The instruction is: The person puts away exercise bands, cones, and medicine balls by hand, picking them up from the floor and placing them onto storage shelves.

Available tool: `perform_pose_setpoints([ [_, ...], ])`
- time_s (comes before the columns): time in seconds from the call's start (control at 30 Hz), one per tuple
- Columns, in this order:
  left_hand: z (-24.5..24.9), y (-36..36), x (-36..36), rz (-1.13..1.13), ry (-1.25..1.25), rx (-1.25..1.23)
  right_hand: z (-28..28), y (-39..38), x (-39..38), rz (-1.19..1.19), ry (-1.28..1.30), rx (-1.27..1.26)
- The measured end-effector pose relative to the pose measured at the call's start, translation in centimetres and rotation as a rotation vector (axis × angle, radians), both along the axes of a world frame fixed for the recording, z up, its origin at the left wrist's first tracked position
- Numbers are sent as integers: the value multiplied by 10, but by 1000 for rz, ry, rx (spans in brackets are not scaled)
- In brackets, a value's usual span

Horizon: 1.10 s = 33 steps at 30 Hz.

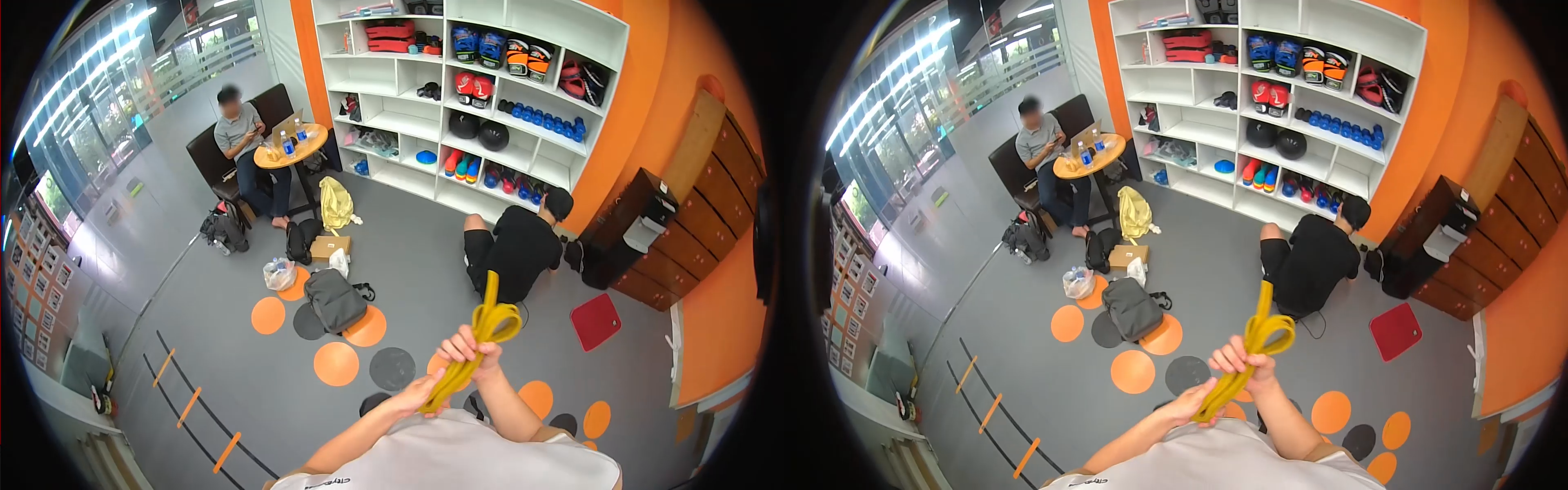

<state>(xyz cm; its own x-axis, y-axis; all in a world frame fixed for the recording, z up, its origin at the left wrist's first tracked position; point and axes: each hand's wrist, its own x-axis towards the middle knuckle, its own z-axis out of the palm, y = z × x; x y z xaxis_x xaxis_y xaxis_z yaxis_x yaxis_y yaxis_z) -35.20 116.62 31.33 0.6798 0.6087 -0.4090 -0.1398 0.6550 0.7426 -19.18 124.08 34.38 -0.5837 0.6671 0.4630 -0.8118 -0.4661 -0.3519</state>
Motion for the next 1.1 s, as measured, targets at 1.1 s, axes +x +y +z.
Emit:
perform_pose_setpoints([
  [1.1,-58,801,-98,198,740,591,-96,750,-107,-291,-609,-757],
])
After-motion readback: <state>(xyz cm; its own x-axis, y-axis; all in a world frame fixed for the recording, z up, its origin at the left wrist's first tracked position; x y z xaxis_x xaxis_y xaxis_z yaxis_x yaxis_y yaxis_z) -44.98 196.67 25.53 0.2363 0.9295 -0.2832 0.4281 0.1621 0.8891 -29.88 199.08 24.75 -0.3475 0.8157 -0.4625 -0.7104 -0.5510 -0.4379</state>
